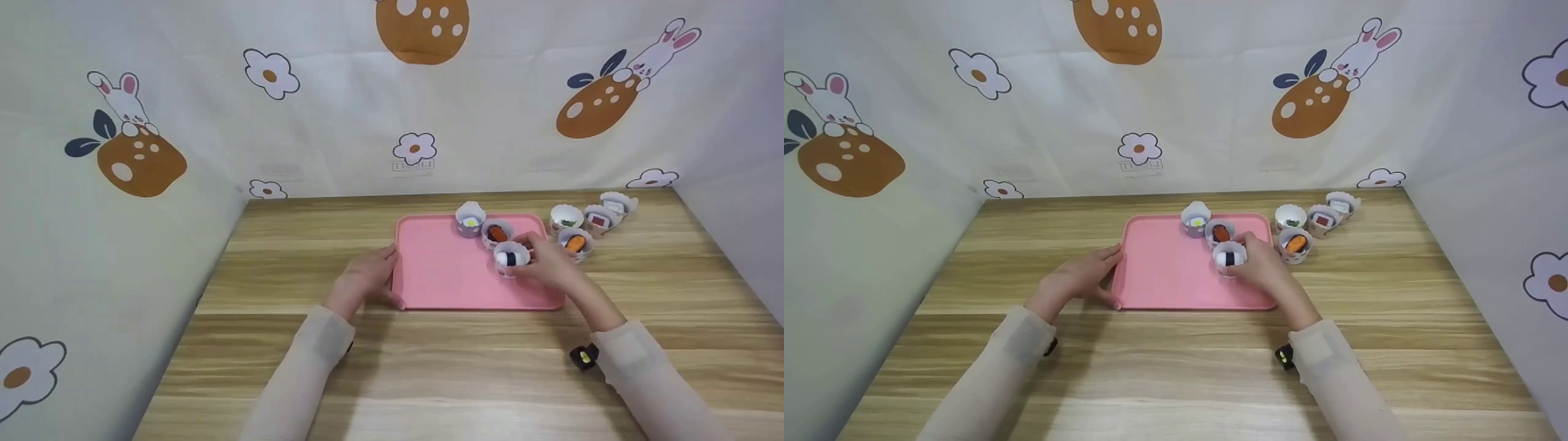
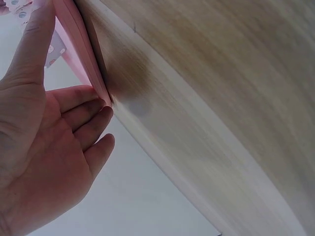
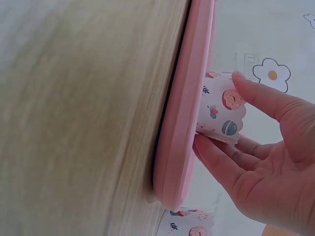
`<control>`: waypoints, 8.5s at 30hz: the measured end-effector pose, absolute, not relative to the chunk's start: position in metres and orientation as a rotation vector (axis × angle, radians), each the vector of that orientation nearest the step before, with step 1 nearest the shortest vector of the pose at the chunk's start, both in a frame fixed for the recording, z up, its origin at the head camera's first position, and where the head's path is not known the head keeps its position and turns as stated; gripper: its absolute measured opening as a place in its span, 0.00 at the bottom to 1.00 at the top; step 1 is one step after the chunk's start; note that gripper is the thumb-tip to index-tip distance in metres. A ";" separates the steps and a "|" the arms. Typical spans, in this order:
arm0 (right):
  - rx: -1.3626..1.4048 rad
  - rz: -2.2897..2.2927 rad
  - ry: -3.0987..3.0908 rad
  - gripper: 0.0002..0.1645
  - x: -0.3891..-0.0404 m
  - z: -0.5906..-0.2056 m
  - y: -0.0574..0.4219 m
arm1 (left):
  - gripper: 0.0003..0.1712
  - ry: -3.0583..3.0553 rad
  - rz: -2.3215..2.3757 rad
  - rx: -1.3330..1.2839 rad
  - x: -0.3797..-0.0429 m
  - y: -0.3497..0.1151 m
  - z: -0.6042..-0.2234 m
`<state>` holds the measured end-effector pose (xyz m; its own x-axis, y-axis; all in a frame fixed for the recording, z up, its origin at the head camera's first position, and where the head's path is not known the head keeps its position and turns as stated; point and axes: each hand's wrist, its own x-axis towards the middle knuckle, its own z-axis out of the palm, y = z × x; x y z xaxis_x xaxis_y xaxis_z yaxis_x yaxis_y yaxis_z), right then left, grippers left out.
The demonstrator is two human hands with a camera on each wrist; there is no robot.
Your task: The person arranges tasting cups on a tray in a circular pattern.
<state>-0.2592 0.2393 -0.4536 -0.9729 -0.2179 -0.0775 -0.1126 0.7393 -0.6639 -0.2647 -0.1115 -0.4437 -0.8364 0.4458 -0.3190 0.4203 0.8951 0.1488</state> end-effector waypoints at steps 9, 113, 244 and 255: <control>-0.306 -1.107 2.752 0.38 -0.258 -0.450 0.242 | 0.70 2.707 0.115 0.624 -0.265 -0.111 -0.444; 0.021 -1.282 2.888 0.45 -0.265 -0.454 0.329 | 0.68 2.723 0.119 0.662 -0.264 -0.113 -0.445; -0.099 -1.273 2.846 0.43 -0.225 -0.425 0.300 | 0.69 2.718 0.139 0.635 -0.263 -0.113 -0.445; -0.126 -1.312 2.819 0.41 -0.220 -0.424 0.293 | 0.67 2.714 0.134 0.637 -0.262 -0.112 -0.444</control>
<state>-0.2202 0.2928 -0.4238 -0.9963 -0.0857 0.0069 -0.0604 0.6413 -0.7649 -0.2625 -0.1125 -0.4445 -0.8383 0.4466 -0.3128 0.4135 0.8946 0.1692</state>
